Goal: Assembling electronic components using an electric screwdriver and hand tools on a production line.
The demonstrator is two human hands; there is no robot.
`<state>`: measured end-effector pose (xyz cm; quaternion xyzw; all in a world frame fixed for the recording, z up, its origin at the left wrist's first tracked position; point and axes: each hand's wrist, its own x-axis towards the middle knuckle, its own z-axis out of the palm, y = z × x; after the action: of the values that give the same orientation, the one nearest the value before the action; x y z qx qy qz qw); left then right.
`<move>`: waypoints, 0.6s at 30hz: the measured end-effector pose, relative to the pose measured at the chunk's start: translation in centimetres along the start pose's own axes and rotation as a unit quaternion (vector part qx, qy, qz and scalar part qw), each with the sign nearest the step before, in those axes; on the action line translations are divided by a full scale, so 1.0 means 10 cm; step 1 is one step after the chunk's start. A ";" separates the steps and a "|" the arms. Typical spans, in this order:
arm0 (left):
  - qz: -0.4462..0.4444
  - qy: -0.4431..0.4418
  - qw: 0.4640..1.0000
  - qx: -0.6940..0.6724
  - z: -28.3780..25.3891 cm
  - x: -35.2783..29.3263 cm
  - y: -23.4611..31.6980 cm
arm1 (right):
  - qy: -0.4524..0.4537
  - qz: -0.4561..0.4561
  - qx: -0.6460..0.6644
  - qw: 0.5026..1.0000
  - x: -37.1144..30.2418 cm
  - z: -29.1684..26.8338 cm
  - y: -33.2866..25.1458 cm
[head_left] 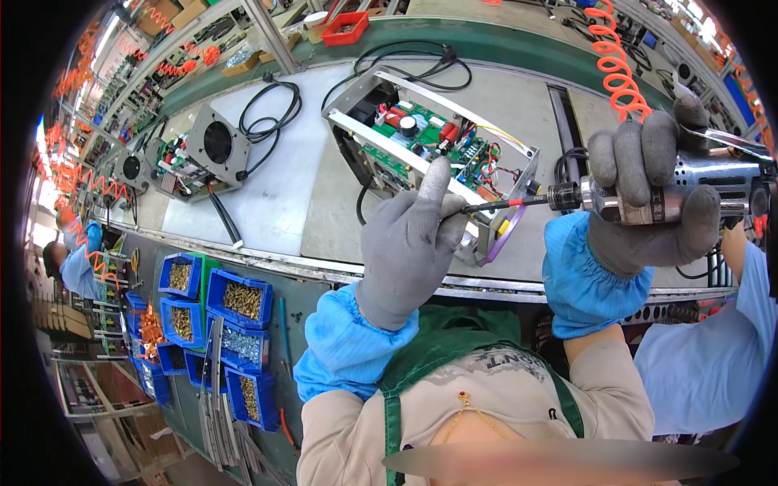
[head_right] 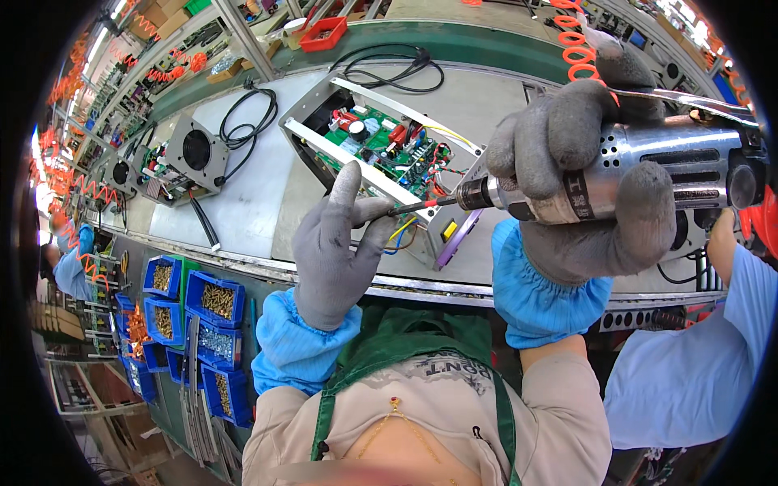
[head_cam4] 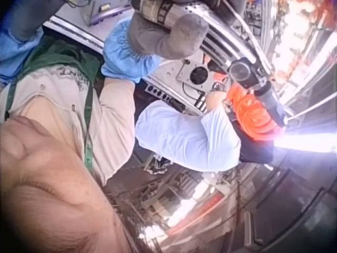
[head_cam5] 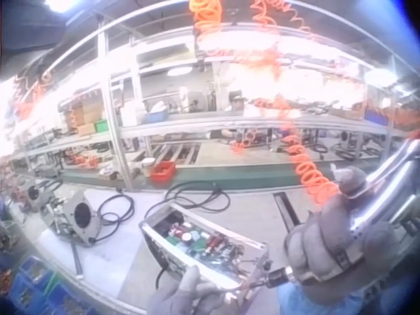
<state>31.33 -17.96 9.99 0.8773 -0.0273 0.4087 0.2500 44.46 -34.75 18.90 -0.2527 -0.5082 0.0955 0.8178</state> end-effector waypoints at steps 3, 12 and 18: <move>-0.002 0.001 1.000 -0.003 -0.01 -0.01 0.02 | -0.001 0.002 0.020 1.000 -0.02 -0.01 0.00; -0.019 0.111 0.990 -0.090 0.15 0.08 0.05 | 0.056 -0.013 0.002 0.998 -0.08 -0.04 -0.09; -0.161 -0.150 0.971 -0.089 0.33 -0.45 0.00 | 0.072 -0.025 0.051 0.996 -0.06 -0.21 -0.20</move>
<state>30.64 -20.18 4.96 0.8957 0.0414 0.2229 0.3825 45.80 -37.39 18.67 -0.2040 -0.4483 0.0827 0.8663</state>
